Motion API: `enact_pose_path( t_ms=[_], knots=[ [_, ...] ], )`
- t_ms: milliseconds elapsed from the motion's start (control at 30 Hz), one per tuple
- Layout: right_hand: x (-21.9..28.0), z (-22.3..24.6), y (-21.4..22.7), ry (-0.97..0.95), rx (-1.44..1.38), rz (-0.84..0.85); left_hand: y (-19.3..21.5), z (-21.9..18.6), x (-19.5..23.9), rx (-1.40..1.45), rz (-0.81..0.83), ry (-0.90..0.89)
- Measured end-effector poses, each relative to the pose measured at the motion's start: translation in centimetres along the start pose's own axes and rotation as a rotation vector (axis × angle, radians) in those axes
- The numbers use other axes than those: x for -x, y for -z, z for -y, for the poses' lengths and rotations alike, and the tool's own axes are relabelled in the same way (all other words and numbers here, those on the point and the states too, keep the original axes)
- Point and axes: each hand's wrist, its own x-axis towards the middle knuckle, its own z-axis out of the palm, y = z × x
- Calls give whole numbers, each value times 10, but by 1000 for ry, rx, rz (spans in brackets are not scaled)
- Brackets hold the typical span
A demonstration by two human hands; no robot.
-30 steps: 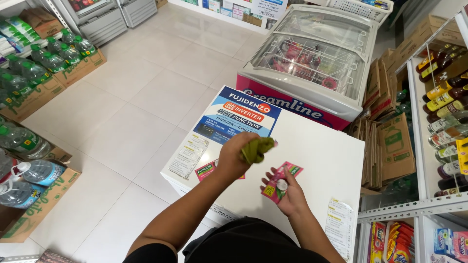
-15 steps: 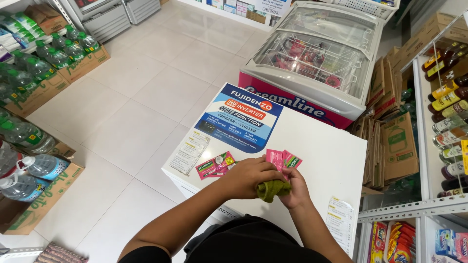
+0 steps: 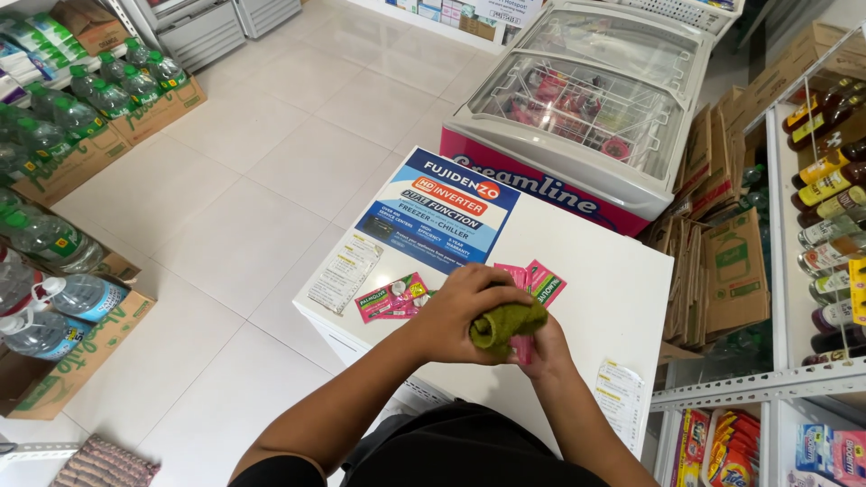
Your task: The person wipes small pink sachets and a white box of items with a green cloth on top of a white freezer. They then place the sachets on a nearby shelf and wipe the white box items before placing them on the shelf as well.
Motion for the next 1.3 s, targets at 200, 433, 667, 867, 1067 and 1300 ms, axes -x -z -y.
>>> enact_pose_path(
  t_ms=[200, 433, 667, 867, 1067, 1300],
  knots=[
    [3, 1, -3, -16, 60, 83, -44, -9, 10, -262, 32, 75],
    [7, 1, -8, -94, 156, 192, -62, 33, 14, -541, -150, 246],
    [23, -1, -19, -212, 222, 252, -18, 39, 19, -215, -401, 531],
    [0, -6, 2, -228, 211, 246, -13, 10, 39, -178, -588, 473],
    [-5, -12, 13, -210, 242, 250, -84, -13, 53, -590, -245, 174],
    [-6, -21, 22, -203, 321, 176, -75, 34, 41, -481, -316, 419]
  ],
)
